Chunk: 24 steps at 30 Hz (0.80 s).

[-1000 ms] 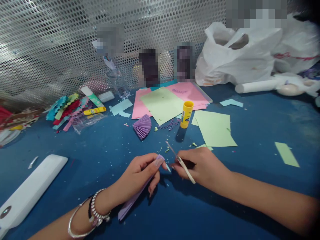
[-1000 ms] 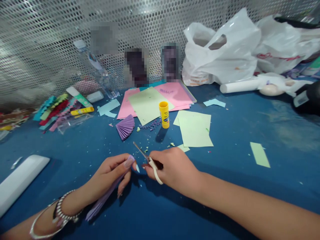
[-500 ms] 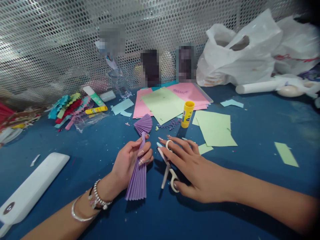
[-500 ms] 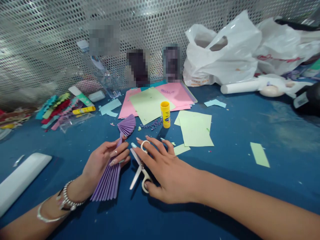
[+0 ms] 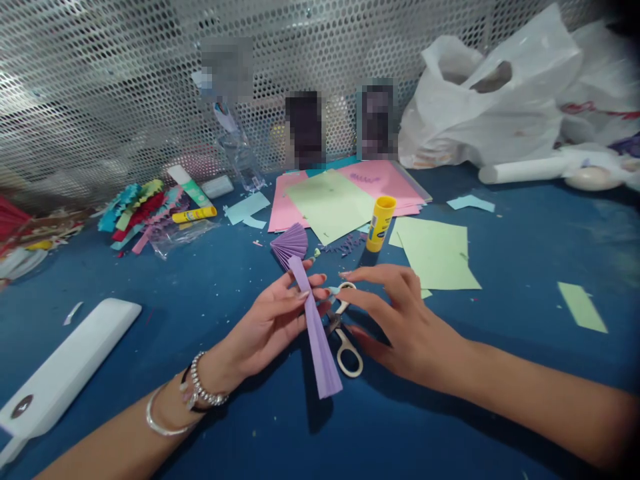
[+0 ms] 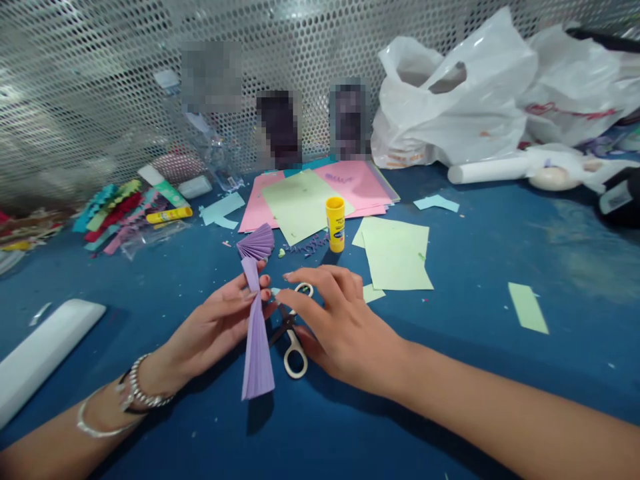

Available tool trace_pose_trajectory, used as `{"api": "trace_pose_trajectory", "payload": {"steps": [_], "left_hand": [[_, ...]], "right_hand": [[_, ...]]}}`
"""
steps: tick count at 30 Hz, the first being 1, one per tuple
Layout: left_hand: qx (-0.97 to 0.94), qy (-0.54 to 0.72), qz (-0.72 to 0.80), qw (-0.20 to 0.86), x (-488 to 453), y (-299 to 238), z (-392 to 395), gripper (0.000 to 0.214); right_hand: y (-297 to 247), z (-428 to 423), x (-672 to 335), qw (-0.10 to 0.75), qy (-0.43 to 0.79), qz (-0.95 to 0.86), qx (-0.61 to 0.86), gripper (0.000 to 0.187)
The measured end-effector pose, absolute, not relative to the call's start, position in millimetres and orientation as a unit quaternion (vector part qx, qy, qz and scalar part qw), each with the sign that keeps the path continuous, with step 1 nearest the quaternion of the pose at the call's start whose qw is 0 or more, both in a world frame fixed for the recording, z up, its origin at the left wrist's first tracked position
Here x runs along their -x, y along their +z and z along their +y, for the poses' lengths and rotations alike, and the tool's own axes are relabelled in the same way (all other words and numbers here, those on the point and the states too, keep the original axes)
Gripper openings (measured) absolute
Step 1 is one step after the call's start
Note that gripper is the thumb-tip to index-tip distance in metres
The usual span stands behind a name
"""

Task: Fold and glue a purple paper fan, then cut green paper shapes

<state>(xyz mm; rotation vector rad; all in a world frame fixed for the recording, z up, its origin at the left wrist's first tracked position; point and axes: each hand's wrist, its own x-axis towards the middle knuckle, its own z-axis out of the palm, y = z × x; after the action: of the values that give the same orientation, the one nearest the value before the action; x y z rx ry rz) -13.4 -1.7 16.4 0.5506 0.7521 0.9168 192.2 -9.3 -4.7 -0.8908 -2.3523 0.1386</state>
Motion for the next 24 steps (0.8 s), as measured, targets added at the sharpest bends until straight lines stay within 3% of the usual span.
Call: {"api": "trace_pose_trajectory", "payload": {"steps": [3, 9, 12, 19, 21, 24], "left_hand": [[-0.267, 0.431, 0.317, 0.801, 14, 15, -2, 0.034], [-0.251, 0.429, 0.261, 0.828, 11, 17, -4, 0.025], [-0.225, 0.427, 0.242, 0.842, 8, 18, -10, 0.023], [-0.176, 0.390, 0.190, 0.884, 10, 14, -16, 0.022], [-0.181, 0.374, 0.195, 0.889, 10, 14, -16, 0.022], [-0.208, 0.336, 0.221, 0.892, 9, 15, -17, 0.024]], "right_hand": [[-4, -9, -192, 0.345, 0.050, -0.885, 0.308, 0.041], [-3, -10, -192, 0.308, 0.068, -0.912, 0.261, 0.042], [-1, -10, -194, 0.337, 0.104, -0.908, 0.224, 0.042], [6, -13, -195, 0.428, 0.149, -0.879, 0.150, 0.028], [10, -15, -195, 0.420, 0.133, -0.888, 0.133, 0.015], [17, -17, -195, 0.404, 0.086, -0.904, 0.109, 0.015]]}}
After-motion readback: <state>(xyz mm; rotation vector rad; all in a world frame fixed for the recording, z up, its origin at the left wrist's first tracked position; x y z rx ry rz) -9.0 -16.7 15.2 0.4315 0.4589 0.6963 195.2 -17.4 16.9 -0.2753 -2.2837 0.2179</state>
